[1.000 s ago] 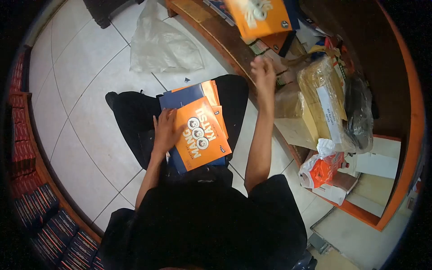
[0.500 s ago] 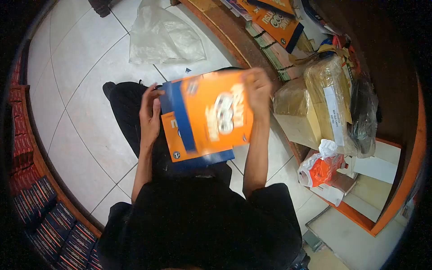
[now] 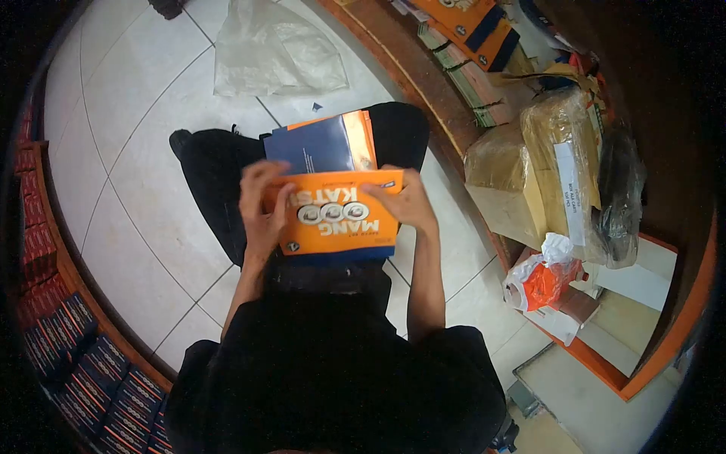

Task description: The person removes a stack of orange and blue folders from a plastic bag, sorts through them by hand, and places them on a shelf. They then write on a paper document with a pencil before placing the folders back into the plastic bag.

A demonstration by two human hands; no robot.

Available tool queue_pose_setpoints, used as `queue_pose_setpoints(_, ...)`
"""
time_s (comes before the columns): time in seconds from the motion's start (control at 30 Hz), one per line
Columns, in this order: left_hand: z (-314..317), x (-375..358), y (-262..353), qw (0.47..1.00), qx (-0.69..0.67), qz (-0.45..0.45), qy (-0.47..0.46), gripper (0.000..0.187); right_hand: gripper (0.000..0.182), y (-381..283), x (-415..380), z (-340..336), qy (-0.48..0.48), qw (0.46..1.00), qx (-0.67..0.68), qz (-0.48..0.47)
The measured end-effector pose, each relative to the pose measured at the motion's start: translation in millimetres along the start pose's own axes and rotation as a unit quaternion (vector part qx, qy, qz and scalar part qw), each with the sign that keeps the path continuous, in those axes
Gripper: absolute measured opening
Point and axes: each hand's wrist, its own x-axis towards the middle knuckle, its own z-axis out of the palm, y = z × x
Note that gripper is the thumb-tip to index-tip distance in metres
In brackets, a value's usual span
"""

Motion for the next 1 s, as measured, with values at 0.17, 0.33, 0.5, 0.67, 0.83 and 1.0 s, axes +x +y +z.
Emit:
queue_pose_setpoints(0.17, 13.9, -3.1, -56.1, 0.979, 0.046, -0.196, 0.019, 0.054, 0.041, -30.8, 47.5, -43.0, 0.350, 0.890, 0.265, -0.125)
queue_pose_setpoints(0.33, 40.8, -25.0, -54.2, 0.978, 0.151, -0.111, -0.094, 0.071, 0.045, -5.3, 57.3, -23.7, 0.375, 0.900, 0.211, -0.078)
queue_pose_setpoints(0.5, 49.5, -4.7, -43.1, 0.955, -0.047, -0.291, 0.020, 0.082, 0.058, 19.6, 24.0, 46.4, 0.282, 0.917, -0.263, -0.103)
queue_pose_setpoints(0.67, 46.9, 8.8, -41.3, 0.948, -0.216, -0.232, 0.016, 0.067, 0.063, 37.2, 24.0, 42.2, 0.213, 0.974, 0.080, 0.014)
queue_pose_setpoints(0.83, 26.2, 10.4, -9.9, 0.882, -0.365, -0.299, 0.022, 0.049, 0.037, 0.0, 37.0, -20.8, 0.164, 0.959, -0.074, -0.219)
queue_pose_setpoints(1.0, 27.6, 7.2, -29.5, 0.884, -0.364, -0.292, 0.035, 0.040, 0.041, -28.1, 49.4, -46.6, -0.091, 0.977, 0.168, -0.095)
